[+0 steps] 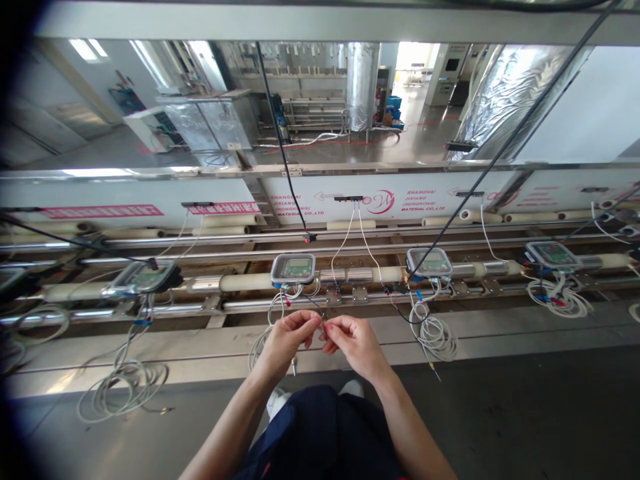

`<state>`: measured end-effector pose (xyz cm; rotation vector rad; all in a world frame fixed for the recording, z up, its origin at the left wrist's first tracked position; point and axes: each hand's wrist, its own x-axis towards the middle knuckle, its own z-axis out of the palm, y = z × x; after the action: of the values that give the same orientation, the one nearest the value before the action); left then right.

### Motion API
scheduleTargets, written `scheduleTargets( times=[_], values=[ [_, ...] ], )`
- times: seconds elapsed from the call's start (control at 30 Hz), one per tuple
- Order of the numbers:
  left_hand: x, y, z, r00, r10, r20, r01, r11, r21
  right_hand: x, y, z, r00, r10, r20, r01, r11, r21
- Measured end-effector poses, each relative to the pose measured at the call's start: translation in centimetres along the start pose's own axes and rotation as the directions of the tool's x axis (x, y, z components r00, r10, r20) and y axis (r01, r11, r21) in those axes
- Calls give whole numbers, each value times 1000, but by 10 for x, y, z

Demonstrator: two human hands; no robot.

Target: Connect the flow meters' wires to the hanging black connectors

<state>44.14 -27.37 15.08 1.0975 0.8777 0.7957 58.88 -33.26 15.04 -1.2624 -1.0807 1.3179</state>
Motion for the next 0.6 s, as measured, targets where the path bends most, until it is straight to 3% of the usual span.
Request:
scheduleTargets(
  times=[0.23, 0.6],
  values=[
    [2, -4, 2, 1000, 3, -18, -4, 997, -71, 1, 2, 3, 991, -31, -133, 20, 996, -84],
    [0, 0, 0, 997, 74, 6, -73, 992, -106, 5, -1, -2, 999, -6, -39, 4, 999, -48]
  ],
)
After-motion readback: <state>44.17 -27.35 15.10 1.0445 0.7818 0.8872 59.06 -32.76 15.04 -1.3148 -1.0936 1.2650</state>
